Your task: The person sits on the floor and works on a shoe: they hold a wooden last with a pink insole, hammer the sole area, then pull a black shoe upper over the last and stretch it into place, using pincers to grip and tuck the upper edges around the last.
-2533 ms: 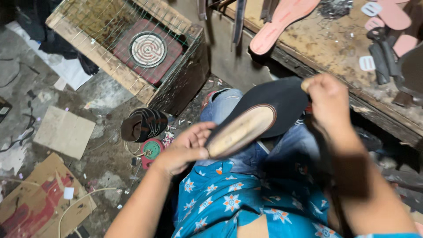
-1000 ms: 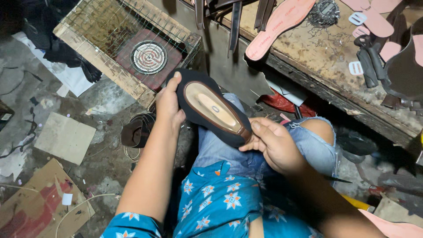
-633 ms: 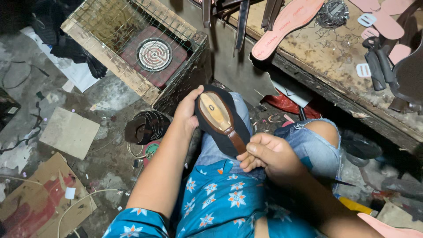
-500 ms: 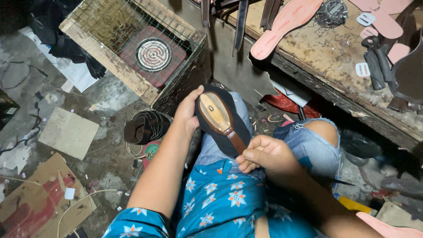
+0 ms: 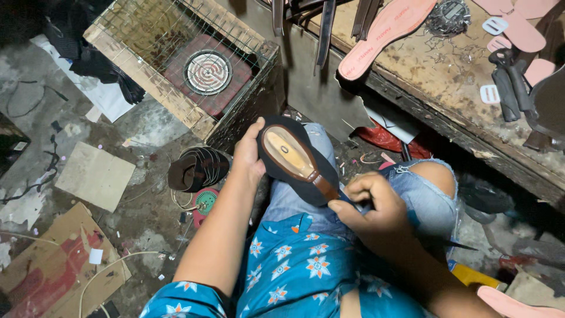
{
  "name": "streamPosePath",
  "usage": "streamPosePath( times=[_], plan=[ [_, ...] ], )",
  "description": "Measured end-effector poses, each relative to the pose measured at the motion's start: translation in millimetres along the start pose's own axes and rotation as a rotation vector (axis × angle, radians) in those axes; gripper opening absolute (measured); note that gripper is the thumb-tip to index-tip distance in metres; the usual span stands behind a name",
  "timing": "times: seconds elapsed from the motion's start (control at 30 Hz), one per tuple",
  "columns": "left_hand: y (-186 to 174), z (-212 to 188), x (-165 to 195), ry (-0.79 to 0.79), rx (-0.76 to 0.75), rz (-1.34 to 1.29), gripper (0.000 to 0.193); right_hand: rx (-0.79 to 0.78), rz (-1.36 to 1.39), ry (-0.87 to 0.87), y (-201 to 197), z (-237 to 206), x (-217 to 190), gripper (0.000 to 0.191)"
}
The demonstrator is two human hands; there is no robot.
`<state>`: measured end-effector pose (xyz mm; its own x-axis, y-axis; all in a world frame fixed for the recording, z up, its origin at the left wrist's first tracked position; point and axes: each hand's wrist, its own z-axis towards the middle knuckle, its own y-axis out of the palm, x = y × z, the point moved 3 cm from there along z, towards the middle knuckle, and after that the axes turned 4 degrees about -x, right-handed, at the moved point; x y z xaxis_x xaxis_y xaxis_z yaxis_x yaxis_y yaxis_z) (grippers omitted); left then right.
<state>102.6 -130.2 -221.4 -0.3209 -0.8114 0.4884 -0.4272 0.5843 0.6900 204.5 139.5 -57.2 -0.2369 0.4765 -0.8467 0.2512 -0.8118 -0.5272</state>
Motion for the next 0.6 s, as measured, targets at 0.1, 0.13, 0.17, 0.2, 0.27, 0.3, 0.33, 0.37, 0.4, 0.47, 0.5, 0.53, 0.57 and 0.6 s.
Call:
streamPosePath(
  times=[0.1,0.13,0.17,0.2,0.27,0.3,0.33,0.37,0.4,0.47,0.5,0.53,0.57,0.6],
  plan=[
    [0,-8,0,0.056,0.138,0.023,0.035,0.11,-0.093,-0.351,-8,6,-30,0.059],
    [2,-10,-3,0.075,0.145,0.009,0.034,0.106,-0.099,-0.412,-6,9,-38,0.064],
    [4,-10,-5,0.095,0.15,-0.005,0.033,0.117,-0.086,-0.397,-4,11,-42,0.06],
    [5,-10,-8,0.09,0.141,-0.017,0.033,0.128,-0.074,-0.384,-2,14,-45,0.055],
    [6,-10,-13,0.083,0.126,-0.045,0.033,0.127,-0.069,-0.374,-2,18,-47,0.049],
    [4,-9,-15,0.066,0.135,-0.045,0.033,0.114,-0.073,-0.372,-2,18,-47,0.047],
    [2,-9,-17,0.047,0.146,-0.043,0.033,0.101,-0.075,-0.368,-2,18,-45,0.045],
    [0,-9,-19,0.029,0.157,-0.041,0.033,0.092,-0.077,-0.378,-2,16,-43,0.044],
    [-1,-9,-20,0.024,0.154,-0.037,0.033,0.085,-0.081,-0.391,-1,15,-40,0.042],
    [-3,-8,-24,0.013,0.148,-0.029,0.033,0.064,-0.103,-0.405,0,12,-35,0.039],
    [-3,-9,-25,0.012,0.164,-0.025,0.032,0.049,-0.12,-0.405,2,11,-32,0.038],
    [-2,-10,-25,0.013,0.181,-0.021,0.032,0.034,-0.137,-0.405,3,11,-31,0.037],
    [-1,-12,-24,0.013,0.199,-0.016,0.032,0.025,-0.144,-0.393,3,14,-31,0.037],
    [0,-15,-22,0.043,0.223,-0.014,0.032,0.017,-0.151,-0.381,1,16,-32,0.037]
  ],
)
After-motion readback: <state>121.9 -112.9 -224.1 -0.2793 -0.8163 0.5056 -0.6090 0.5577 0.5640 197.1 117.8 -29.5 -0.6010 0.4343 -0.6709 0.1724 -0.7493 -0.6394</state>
